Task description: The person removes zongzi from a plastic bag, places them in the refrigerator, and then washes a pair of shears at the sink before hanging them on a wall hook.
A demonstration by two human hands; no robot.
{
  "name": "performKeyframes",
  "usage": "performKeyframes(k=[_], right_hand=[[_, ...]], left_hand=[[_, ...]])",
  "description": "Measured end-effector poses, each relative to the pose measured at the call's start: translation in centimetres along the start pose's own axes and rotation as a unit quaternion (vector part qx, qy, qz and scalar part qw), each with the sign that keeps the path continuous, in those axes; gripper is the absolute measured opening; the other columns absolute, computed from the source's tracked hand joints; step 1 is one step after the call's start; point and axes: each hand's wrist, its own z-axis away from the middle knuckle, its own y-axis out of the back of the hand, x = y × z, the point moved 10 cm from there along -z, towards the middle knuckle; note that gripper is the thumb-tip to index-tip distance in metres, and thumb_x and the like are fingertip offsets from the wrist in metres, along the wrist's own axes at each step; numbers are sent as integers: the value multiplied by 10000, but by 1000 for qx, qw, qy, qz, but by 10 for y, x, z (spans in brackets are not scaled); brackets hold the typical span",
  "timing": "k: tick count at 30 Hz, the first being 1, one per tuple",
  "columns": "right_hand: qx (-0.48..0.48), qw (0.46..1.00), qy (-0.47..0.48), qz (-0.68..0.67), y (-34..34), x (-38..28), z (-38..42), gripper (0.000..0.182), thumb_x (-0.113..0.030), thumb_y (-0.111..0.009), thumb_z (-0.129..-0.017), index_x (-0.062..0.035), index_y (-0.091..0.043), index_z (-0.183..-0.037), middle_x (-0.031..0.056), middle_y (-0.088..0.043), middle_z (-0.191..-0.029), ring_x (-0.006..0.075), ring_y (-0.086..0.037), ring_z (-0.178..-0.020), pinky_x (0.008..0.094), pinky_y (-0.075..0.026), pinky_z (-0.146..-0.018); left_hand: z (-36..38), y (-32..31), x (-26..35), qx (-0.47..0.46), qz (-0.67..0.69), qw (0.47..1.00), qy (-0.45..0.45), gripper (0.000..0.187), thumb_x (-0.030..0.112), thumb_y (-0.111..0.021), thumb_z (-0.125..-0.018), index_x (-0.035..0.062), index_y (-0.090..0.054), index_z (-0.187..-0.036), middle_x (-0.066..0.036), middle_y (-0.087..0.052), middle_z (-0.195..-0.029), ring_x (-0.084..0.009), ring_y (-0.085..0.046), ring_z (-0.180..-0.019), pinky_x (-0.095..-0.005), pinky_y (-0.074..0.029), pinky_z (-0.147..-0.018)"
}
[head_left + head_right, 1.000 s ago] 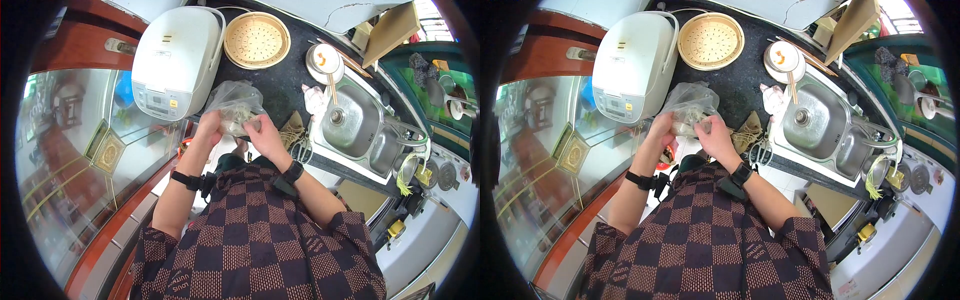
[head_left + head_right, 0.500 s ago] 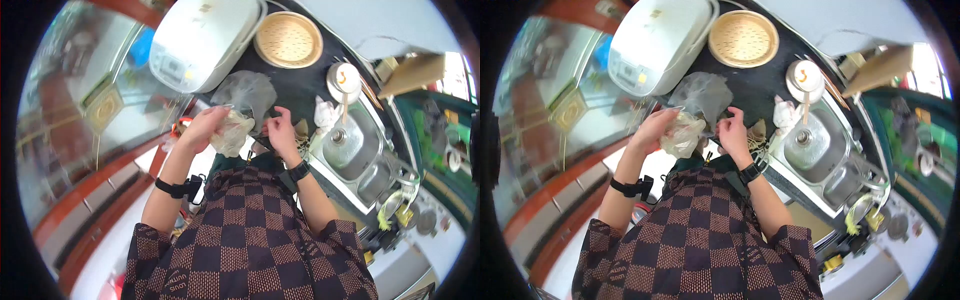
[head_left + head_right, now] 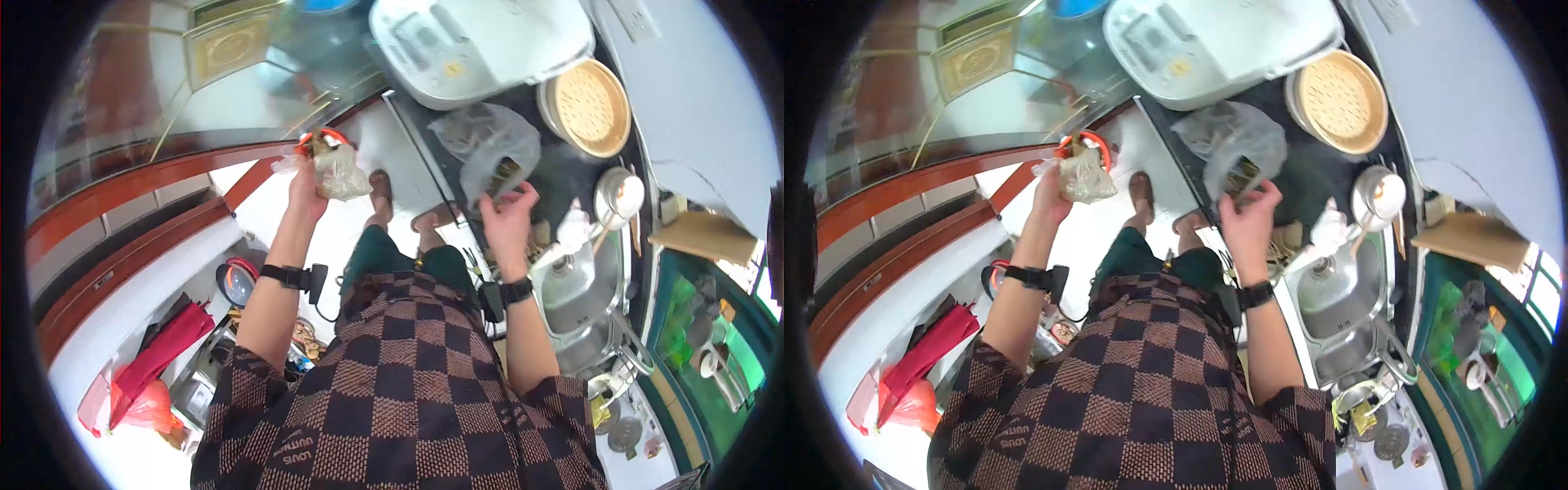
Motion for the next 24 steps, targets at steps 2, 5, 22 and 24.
performKeyframes(k=[2, 5, 22, 24], right_hand=[[4, 1000, -20, 24, -1, -10, 5, 611, -174, -735, -862, 37, -350, -1287, 203, -613, -1060, 285, -645, -891, 397, -522, -778], [43, 998, -12, 47, -3, -9, 13, 561, -170, -739, -859, 38, -391, -1246, 177, -577, -1028, 272, -611, -901, 393, -500, -804], [130, 913, 118, 368, -51, -31, 20, 233, -115, -718, -884, -14, -623, -1070, 194, -576, -1124, 404, -571, -970, 484, -472, -833], [115, 925, 118, 342, -47, -36, 19, 239, -36, -671, -856, -7, -612, -1087, 229, -528, -1042, 437, -534, -982, 501, -463, -815]], left_hand=[[-23, 41, 12, 37, 4, 999, -10, 407, 247, -308, -1081, 25, -448, -1393, -154, -568, -1343, -306, -572, -1236, -487, -450, -1090], [-108, 142, -3, 82, 58, 995, -14, 410, 244, -299, -1078, 36, -451, -1397, -152, -568, -1342, -302, -564, -1249, -481, -451, -1091], [-316, 247, -28, 130, -282, 950, -28, 539, 428, -676, -854, 44, -564, -1216, -57, -630, -961, -168, -615, -796, -339, -522, -672], [-274, 208, -8, 152, -338, 929, 8, 388, 345, -677, -871, 35, -603, -1094, -61, -637, -908, -147, -609, -773, -325, -508, -662]])
